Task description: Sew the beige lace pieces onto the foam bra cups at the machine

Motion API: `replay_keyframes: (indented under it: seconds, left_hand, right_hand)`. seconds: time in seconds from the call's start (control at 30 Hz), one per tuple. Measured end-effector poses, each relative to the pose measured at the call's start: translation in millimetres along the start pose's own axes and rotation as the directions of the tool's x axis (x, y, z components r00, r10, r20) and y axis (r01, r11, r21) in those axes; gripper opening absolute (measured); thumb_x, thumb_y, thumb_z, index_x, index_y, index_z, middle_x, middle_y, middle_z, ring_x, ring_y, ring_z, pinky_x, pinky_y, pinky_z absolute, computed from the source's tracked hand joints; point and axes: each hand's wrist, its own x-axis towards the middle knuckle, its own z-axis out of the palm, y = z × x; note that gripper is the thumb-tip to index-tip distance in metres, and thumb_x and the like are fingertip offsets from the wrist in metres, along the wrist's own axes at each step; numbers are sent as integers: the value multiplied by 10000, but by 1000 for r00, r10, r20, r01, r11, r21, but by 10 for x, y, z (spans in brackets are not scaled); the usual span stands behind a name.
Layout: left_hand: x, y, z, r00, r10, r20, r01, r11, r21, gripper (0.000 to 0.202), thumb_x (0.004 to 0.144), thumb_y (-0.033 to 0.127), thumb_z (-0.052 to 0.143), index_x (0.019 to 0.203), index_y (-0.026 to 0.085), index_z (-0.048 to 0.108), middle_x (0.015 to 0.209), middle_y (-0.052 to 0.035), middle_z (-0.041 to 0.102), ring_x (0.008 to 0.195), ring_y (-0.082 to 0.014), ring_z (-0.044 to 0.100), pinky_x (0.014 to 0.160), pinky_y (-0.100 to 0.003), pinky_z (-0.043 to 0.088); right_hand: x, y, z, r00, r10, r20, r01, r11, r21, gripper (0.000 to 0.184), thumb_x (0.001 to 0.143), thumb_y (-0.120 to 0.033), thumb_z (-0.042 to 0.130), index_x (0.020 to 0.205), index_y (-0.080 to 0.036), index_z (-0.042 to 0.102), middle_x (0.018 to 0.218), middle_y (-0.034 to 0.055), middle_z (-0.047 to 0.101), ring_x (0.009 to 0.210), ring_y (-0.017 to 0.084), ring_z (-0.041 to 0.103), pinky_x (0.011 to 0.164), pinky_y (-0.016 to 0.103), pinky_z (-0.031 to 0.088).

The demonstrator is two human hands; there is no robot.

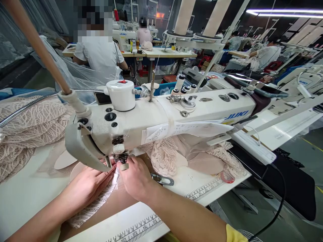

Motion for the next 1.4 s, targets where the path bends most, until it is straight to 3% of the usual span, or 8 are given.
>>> replay_keyframes:
  seconds: [0.17, 0.5, 0.83, 1.03, 1.2, 1.4]
  left_hand:
    - [15, -24, -15, 1000, -8, 11, 9, 999, -40, 214, 913, 132, 458, 964, 180, 660, 1012, -95, 680, 862, -220, 579, 776, -370, 451]
    - [58, -92, -15, 1000, -11, -28, 8, 995, -100, 257, 934, 189, 419, 1064, 206, 640, 939, -81, 692, 851, -211, 591, 756, -353, 469]
    - [83, -101, -75, 998, -58, 25, 58, 998, 0, 251, 930, 202, 427, 870, 181, 670, 860, -87, 680, 803, -223, 575, 761, -379, 431]
    - [8, -103, -123, 995, -60, 78, 58, 998, 28, 271, 919, 335, 465, 1020, 190, 670, 999, -125, 671, 936, -288, 582, 830, -447, 439]
    - [-45, -72, -192, 996, -12, 93, 20, 996, -87, 320, 886, 331, 533, 1167, 204, 618, 1204, -115, 618, 1078, -297, 546, 896, -440, 444]
    - [-66, -71, -169, 999, 48, 23, -46, 994, -103, 275, 912, 220, 501, 1157, 169, 615, 1085, -105, 681, 1026, -251, 576, 851, -376, 470]
  right_hand:
    - [-5, 21, 20, 1000, -5, 18, 5, 999, 45, 227, 824, -90, 502, 994, -175, 627, 775, 69, 595, 767, 206, 528, 615, 297, 355]
    - [-47, 84, -66, 998, -46, 54, 36, 984, 173, 308, 799, -91, 493, 1057, -193, 626, 917, 85, 611, 883, 222, 536, 755, 316, 413]
    - [5, 71, -77, 994, -43, 96, 26, 985, 171, 344, 846, -79, 442, 1131, -170, 612, 1031, 117, 622, 938, 237, 558, 794, 339, 453]
    - [-39, 105, -29, 999, -39, 19, 35, 981, 191, 315, 862, -116, 452, 1114, -183, 628, 932, 95, 633, 866, 219, 563, 771, 316, 450]
    - [-65, 112, -54, 997, -64, 53, 52, 978, 204, 302, 878, -133, 445, 1113, -192, 625, 947, 86, 628, 896, 219, 541, 770, 315, 430]
    - [-44, 94, -117, 988, -103, 119, 79, 978, 194, 248, 804, -86, 488, 987, -189, 619, 931, 67, 594, 877, 206, 512, 746, 302, 396]
